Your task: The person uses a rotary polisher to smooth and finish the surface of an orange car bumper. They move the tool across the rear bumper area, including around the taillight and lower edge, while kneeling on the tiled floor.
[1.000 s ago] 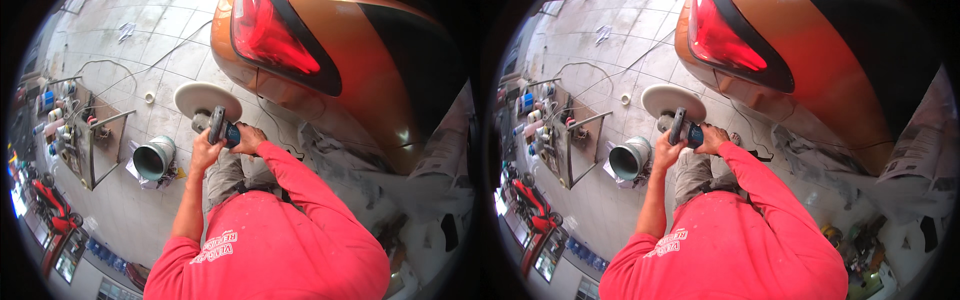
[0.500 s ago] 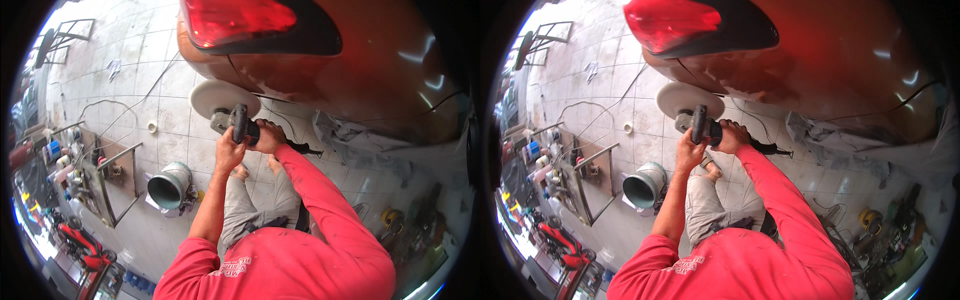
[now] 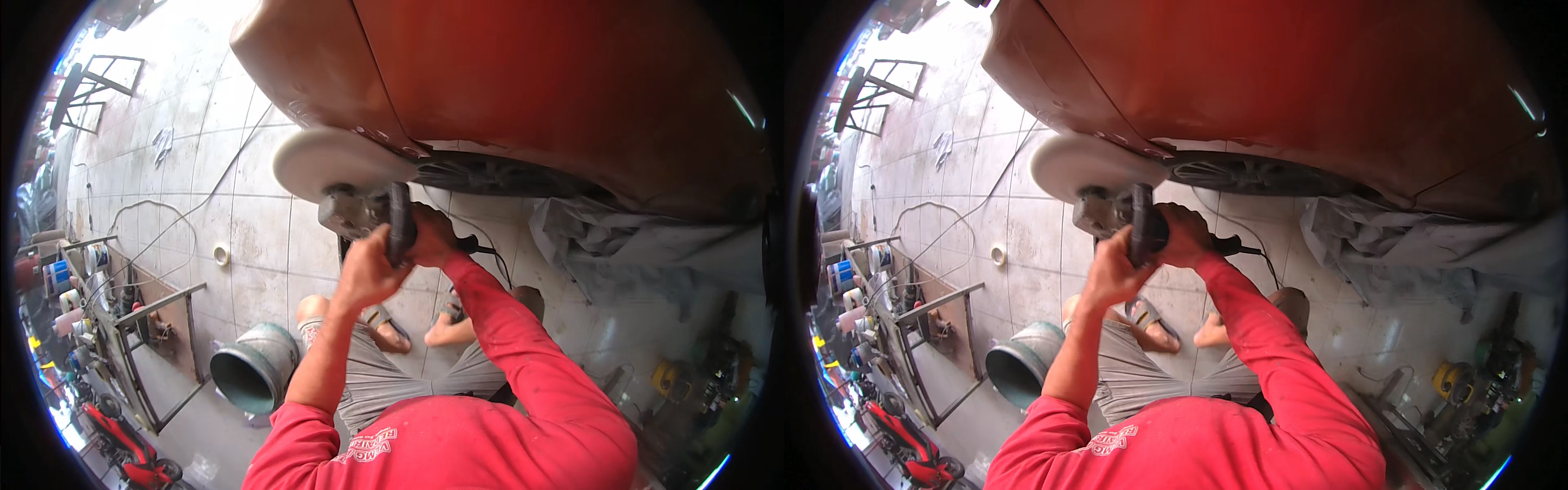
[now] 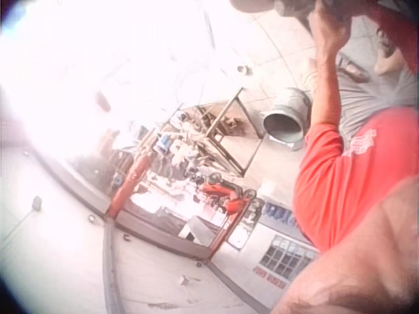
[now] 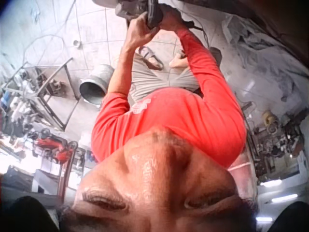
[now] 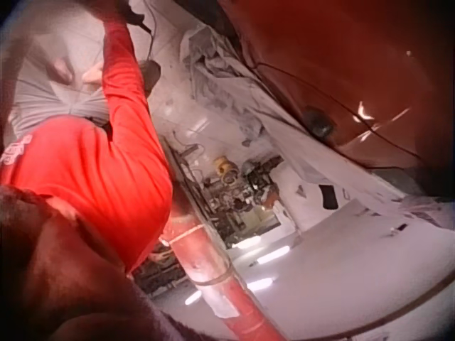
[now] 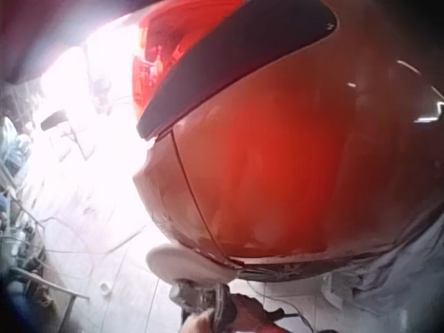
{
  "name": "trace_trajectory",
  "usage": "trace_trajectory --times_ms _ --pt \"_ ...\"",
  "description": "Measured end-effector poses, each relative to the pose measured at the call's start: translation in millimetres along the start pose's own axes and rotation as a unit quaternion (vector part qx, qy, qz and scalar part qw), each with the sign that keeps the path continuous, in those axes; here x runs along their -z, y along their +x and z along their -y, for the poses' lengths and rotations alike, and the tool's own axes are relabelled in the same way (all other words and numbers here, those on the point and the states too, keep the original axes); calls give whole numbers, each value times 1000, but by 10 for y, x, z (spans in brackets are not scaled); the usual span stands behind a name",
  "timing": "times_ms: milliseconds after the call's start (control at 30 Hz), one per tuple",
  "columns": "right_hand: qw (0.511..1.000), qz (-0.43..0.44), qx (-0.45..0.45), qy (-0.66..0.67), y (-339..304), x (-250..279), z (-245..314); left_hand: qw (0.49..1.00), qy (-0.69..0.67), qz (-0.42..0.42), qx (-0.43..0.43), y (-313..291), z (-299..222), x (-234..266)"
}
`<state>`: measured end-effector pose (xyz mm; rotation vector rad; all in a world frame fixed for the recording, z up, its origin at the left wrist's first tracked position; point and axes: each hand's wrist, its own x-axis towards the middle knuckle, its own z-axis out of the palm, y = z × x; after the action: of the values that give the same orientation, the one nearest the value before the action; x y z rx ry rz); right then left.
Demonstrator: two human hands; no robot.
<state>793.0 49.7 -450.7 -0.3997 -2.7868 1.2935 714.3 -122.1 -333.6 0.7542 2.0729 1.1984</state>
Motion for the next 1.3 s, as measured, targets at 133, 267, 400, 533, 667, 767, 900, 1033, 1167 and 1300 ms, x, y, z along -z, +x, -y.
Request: trace_trajectory --times_ms 133,267,400,533,667,767,900,1033,1167,1300 --pt "991 -74 112 -24 80 65 -433 999 27 -32 -10 -30 -51 -421" --pt "987 -72 145 -1 206 155 -550 991 10 -119 -68 97 235 -624" --pt "994 -27 104 29 216 26 -656 984 37 -150 -90 235 296 -686" --pt "981 -31 155 114 113 7 -821 982 91 -129 -100 106 40 -849" --pt "979 14 185 85 206 211 -1019 980 96 -128 -118 136 -33 -1027" --pt "980 -21 190 51 219 136 -1032 981 29 -159 -111 280 281 -1050" --pt "985 30 143 89 67 60 -881 985 47 -158 -43 245 298 -938" --pt "981 -38 160 104 73 -3 -1015 985 85 -136 -62 209 122 -986" --pt "981 -84 172 29 185 67 -1101 987 60 -124 -89 72 -16 -1030" --pt "986 -60 152 10 268 83 -1129 983 50 -146 -103 228 203 -996"
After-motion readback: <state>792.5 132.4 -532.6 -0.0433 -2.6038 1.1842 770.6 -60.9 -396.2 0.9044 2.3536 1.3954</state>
